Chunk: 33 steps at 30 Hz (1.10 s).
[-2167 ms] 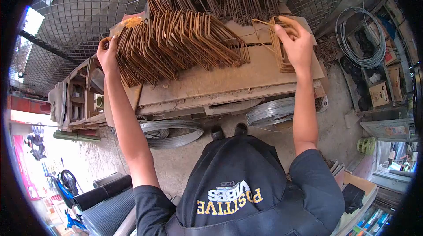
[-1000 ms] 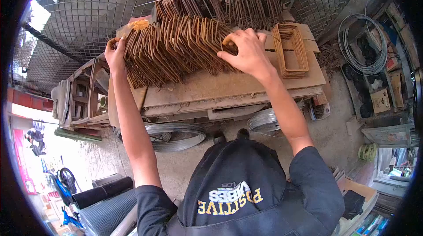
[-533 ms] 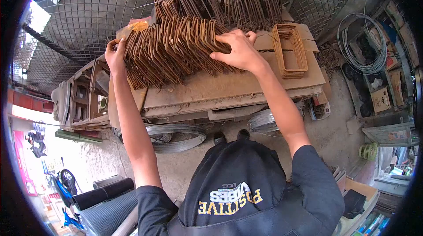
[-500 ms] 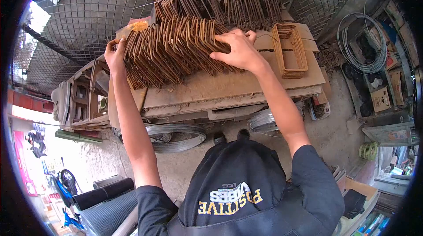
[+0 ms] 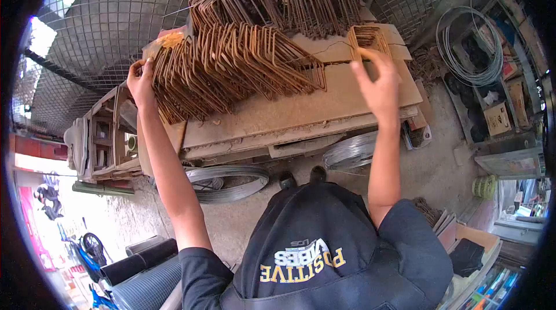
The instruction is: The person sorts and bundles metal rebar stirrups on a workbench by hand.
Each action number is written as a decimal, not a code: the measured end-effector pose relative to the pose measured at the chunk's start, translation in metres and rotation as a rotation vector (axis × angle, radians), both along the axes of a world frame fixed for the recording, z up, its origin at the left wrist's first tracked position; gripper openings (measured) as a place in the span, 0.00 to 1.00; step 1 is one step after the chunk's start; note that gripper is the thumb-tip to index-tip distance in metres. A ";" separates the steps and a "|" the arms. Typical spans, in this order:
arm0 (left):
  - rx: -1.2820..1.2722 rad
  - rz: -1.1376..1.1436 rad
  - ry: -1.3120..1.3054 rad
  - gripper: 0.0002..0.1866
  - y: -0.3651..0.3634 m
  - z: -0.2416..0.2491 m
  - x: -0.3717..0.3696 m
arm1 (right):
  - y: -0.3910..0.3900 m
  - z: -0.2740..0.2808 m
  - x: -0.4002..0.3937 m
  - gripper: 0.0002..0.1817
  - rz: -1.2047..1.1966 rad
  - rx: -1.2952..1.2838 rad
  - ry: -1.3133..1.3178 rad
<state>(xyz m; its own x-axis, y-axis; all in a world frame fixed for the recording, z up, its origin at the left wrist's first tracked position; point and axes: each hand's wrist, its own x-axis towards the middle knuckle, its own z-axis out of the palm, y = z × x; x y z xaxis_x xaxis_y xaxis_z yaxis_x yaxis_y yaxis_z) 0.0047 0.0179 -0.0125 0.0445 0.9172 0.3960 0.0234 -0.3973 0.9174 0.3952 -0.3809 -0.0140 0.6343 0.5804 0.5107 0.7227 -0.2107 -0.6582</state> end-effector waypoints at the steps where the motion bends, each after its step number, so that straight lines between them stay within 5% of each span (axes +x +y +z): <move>1: 0.005 -0.010 -0.015 0.10 0.000 0.000 0.000 | -0.012 -0.008 0.012 0.19 -0.103 0.011 -0.025; 5: 0.026 0.001 -0.008 0.10 0.003 0.000 0.001 | -0.042 -0.023 0.036 0.17 -0.292 -0.028 -0.007; 15: 0.008 -0.004 0.007 0.09 0.006 -0.001 -0.001 | 0.042 -0.017 0.056 0.15 -0.047 -0.189 -0.167; 17: -0.005 -0.031 -0.028 0.09 0.003 0.001 0.001 | 0.054 -0.007 0.059 0.12 0.039 -0.473 -0.185; 24: 0.007 -0.036 -0.033 0.09 0.003 0.000 0.000 | 0.034 0.018 0.053 0.10 -0.018 -0.231 -0.395; 33: 0.004 -0.015 -0.011 0.10 0.007 -0.001 -0.002 | -0.009 -0.023 0.065 0.13 -0.008 -0.401 -0.194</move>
<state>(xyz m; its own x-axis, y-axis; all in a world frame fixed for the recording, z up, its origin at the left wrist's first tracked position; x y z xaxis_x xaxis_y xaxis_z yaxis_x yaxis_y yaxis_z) 0.0027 0.0252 -0.0134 0.0540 0.9148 0.4004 0.0074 -0.4013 0.9159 0.4598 -0.3896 -0.0370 0.5544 0.7520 0.3566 0.8221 -0.4279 -0.3757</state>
